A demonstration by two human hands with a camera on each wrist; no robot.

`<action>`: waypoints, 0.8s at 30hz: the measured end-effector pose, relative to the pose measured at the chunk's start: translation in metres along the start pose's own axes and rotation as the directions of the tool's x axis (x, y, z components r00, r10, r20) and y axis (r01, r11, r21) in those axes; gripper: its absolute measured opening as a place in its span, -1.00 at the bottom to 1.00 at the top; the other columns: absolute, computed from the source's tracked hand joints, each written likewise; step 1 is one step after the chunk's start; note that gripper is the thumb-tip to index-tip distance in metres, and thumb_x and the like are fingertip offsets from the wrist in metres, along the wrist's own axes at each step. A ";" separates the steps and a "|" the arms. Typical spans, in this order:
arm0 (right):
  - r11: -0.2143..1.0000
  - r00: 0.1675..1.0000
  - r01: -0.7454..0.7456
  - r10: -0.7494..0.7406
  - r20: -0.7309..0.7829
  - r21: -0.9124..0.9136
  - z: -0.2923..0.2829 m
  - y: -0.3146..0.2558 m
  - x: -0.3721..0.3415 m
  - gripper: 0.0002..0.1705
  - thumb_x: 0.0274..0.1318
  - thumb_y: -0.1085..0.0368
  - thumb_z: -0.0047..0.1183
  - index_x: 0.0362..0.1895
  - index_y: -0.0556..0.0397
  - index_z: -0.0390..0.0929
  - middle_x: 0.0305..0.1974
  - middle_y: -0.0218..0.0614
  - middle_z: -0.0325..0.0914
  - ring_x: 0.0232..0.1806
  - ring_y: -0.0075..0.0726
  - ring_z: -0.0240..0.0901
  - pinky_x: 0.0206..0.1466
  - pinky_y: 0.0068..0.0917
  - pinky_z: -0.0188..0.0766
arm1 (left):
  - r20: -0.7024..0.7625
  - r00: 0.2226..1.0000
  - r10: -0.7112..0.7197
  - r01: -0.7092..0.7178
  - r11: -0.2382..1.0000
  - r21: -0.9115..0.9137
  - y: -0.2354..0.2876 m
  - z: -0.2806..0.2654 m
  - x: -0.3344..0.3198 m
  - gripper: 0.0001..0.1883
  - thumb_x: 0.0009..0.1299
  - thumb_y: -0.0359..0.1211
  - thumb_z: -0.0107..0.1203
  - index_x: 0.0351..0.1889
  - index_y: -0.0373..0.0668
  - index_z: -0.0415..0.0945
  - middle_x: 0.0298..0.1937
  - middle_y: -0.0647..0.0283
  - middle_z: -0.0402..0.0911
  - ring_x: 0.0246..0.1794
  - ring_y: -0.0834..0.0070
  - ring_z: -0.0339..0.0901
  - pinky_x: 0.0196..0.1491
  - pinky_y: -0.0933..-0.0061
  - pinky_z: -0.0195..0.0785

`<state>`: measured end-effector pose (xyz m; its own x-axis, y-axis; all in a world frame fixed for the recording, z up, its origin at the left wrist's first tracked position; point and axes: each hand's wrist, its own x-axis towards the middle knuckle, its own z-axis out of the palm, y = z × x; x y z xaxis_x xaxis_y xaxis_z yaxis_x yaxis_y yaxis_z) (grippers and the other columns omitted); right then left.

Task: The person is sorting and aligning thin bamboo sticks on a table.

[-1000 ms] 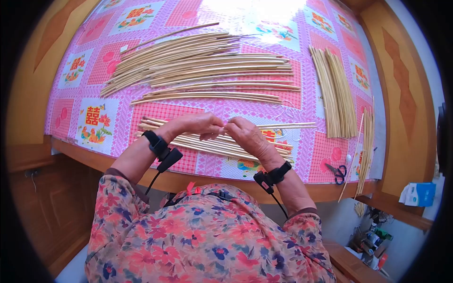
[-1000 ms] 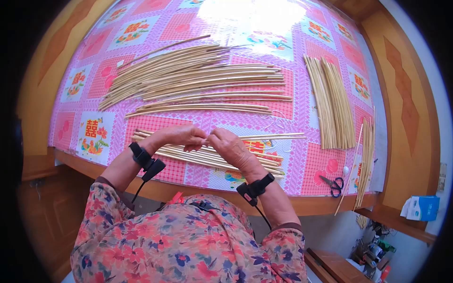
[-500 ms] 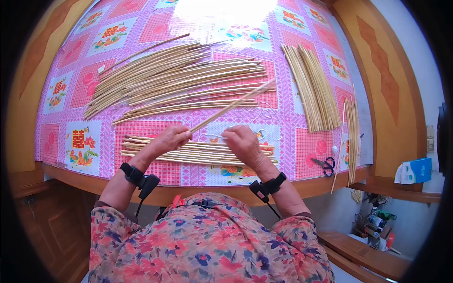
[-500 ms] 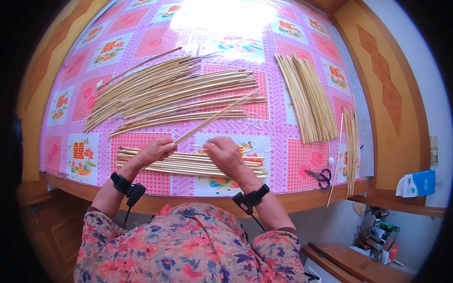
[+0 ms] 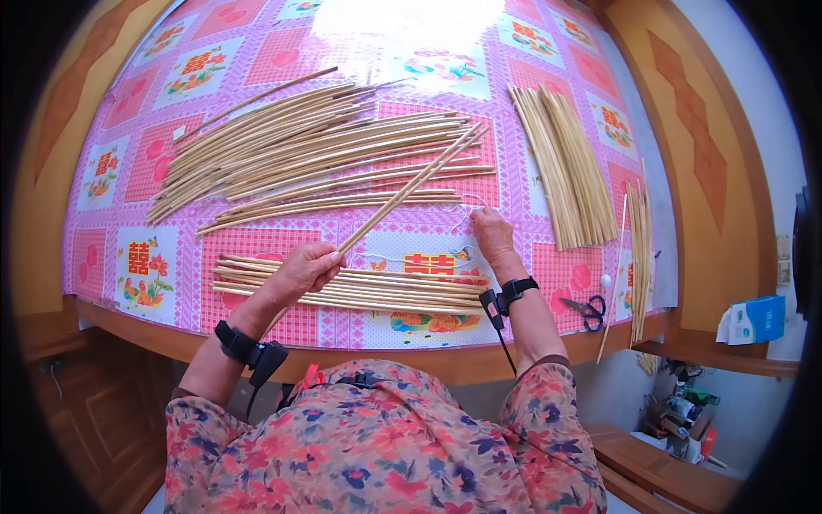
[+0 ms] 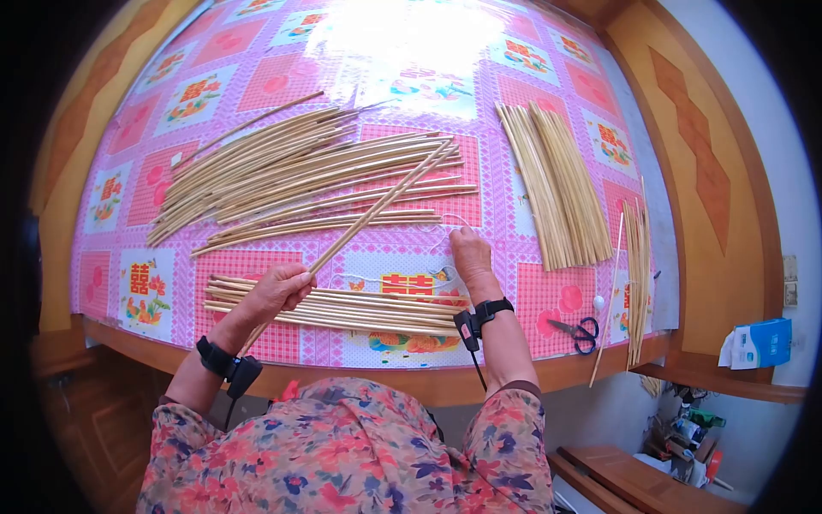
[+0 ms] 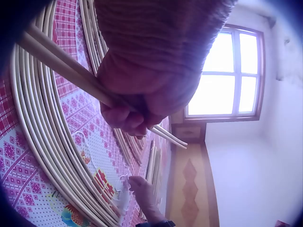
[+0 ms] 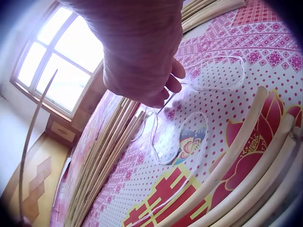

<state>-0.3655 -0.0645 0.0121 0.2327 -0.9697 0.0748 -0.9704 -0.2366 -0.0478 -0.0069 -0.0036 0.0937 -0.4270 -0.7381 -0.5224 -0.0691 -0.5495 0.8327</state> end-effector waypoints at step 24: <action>-0.029 0.838 0.106 0.541 -0.073 0.994 -0.189 0.020 -0.028 -0.95 0.06 0.41 -0.11 -0.37 0.11 0.37 -0.56 -0.36 0.40 -0.68 -0.53 0.29 -0.63 -0.66 0.25 | 0.016 0.995 0.099 -0.099 0.995 -0.019 0.012 0.013 0.003 -0.80 0.36 -0.28 -0.13 -0.39 -0.17 0.44 -0.64 0.53 0.26 -0.76 0.82 0.06 -0.72 0.78 -0.10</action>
<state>-0.4033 -0.0303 0.1977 -0.3352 -0.9357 0.1099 0.1166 -0.1570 -0.9807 -0.0208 -0.0070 0.1051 -0.4464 -0.7824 -0.4342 -0.0091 -0.4813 0.8765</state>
